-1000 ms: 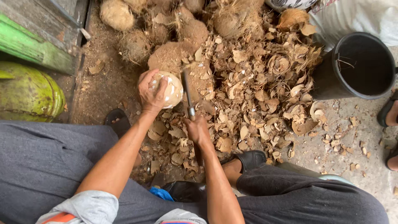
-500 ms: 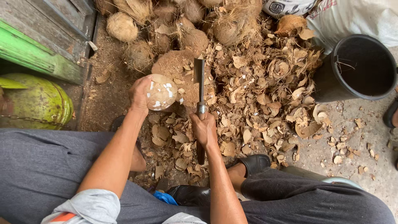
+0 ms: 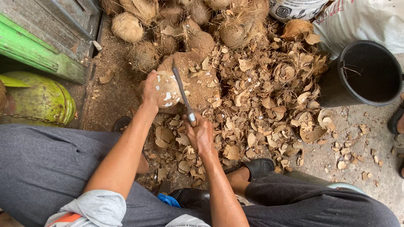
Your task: The person uses a machete to peel the husk off a coconut, repeatedly striking and rotating the coconut to remove the fibrous outer layer. The peeled coconut is then placed aside, and the person picks up another coconut to continue the process.
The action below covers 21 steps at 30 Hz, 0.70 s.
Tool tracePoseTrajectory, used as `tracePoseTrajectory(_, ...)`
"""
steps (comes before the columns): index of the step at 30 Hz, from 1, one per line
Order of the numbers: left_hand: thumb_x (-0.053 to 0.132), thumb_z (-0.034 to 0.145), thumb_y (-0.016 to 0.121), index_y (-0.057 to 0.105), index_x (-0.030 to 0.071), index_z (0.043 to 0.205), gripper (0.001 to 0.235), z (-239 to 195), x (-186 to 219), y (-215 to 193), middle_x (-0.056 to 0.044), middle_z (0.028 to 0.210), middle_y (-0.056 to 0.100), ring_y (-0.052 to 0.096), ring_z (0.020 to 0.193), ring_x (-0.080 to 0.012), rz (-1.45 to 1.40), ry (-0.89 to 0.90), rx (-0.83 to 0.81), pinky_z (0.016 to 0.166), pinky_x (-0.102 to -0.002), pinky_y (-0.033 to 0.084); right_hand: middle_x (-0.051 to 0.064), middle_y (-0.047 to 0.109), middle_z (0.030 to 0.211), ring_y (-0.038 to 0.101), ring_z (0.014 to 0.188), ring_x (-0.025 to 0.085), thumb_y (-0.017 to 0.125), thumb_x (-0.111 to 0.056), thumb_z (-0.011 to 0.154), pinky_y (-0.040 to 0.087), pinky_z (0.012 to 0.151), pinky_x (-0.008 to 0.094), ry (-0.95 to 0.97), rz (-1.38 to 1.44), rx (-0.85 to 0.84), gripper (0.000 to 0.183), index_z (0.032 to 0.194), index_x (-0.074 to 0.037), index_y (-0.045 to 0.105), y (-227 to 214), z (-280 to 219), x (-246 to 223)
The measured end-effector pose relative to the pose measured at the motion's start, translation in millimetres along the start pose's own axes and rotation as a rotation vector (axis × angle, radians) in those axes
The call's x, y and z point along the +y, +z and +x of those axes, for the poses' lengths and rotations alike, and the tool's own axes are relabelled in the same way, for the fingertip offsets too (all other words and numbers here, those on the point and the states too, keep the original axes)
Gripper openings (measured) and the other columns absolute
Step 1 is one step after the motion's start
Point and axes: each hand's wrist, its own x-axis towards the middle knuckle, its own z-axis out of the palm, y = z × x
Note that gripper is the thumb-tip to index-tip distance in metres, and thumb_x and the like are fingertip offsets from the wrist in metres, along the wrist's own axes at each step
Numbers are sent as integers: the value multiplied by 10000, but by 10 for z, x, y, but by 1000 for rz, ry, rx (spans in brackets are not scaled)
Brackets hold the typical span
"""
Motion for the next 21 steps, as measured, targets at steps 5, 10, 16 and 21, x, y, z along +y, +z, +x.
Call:
tracePoseTrajectory(5,486,802,755,668,109,950,414,94,-113,-1,-115,992,708,738,835,-223,-8,11,-11,730,-394,659,-5,549,556,480,389,97,495,-231,1049,423,313,274,14,-105,29,240,882,-116,622,156,-39,227)
tracePoseTrajectory(10,487,808,746,696,143,890,357,87,-75,51,-80,947,716,734,822,-173,-2,138,-22,711,-353,638,-7,526,590,452,422,104,561,-265,1000,465,355,319,378,98,-35,247,798,-122,561,160,10,421)
tracePoseTrajectory(16,517,877,723,588,154,787,398,36,-69,29,-75,858,630,620,786,-230,245,57,111,705,-405,544,21,470,580,398,437,120,577,-336,1051,383,370,327,155,129,45,398,735,-97,542,164,50,307)
tracePoseTrajectory(21,582,845,670,659,103,1096,540,-25,15,84,-170,1104,679,717,986,-277,33,17,-89,846,-423,613,-1,557,587,458,410,115,529,-277,1004,420,354,329,478,149,-151,243,807,-156,603,83,12,182)
